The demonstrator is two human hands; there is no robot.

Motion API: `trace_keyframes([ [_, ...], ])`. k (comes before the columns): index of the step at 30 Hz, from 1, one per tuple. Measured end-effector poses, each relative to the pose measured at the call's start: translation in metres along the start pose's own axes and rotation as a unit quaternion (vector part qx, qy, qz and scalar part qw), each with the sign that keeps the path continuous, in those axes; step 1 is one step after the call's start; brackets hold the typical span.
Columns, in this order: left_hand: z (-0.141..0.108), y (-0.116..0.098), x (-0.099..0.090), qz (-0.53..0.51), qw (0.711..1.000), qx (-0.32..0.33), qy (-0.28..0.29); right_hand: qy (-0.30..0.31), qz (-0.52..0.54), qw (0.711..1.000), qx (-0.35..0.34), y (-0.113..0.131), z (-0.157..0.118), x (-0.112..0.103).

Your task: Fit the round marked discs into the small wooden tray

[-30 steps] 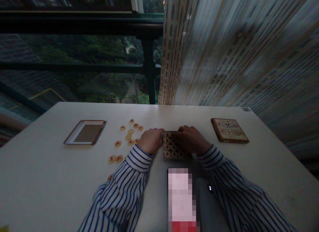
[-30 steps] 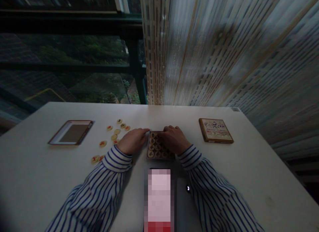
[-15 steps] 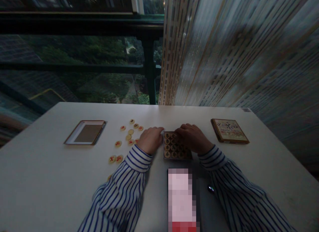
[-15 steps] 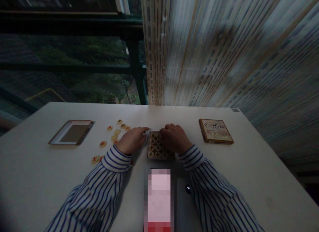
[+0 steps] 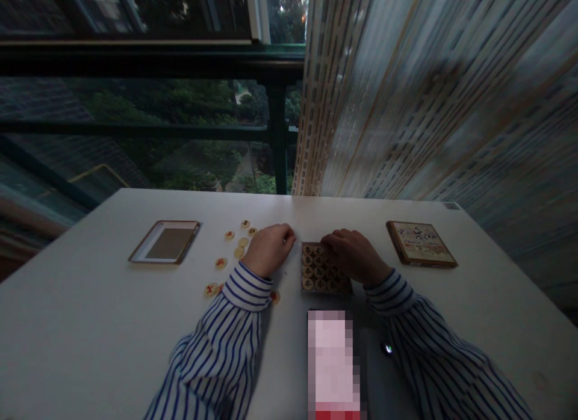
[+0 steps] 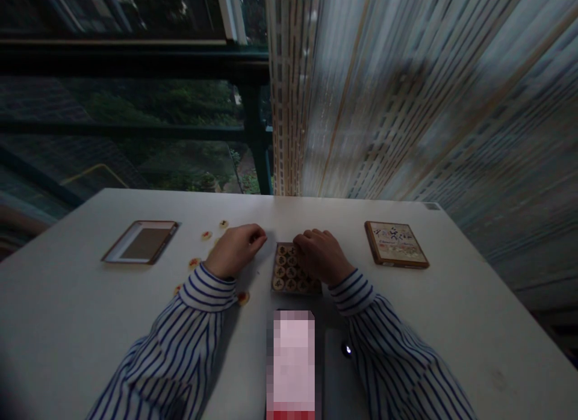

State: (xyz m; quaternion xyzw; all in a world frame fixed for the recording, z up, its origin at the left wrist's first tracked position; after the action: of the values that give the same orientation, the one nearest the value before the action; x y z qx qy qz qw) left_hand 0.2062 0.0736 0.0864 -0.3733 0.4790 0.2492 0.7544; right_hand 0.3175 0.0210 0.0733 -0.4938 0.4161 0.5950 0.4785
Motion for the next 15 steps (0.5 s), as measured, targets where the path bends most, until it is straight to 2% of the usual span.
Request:
trace_keyframes([
  [7, 0.0, 0.021, -0.029, -0.016, 0.999, -0.034, -0.017, -0.035, 0.031, 0.999, -0.003, 0.001, 0.0, -0.01],
  [10, 0.001, 0.042, -0.034, -0.01, 0.999, -0.049, -0.021, -0.044, 0.039, 0.998, -0.006, -0.001, 0.002, -0.008],
  [15, 0.008, 0.09, -0.034, 0.025, 0.996, -0.078, -0.041, -0.05, 0.055, 0.997, -0.025, 0.004, 0.013, -0.006],
])
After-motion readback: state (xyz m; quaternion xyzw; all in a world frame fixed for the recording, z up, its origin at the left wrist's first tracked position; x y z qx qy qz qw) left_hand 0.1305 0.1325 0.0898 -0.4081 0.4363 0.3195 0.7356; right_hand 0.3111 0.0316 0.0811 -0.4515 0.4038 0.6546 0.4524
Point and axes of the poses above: each hand's wrist, its own z-axis towards the middle knuckle, its own x-axis out of the palm, y = z × x, the point moved 10 cm from there along z, towards the middle knuckle, and after that the axes turned 5 degrees about -y, right-handed, at the moved point
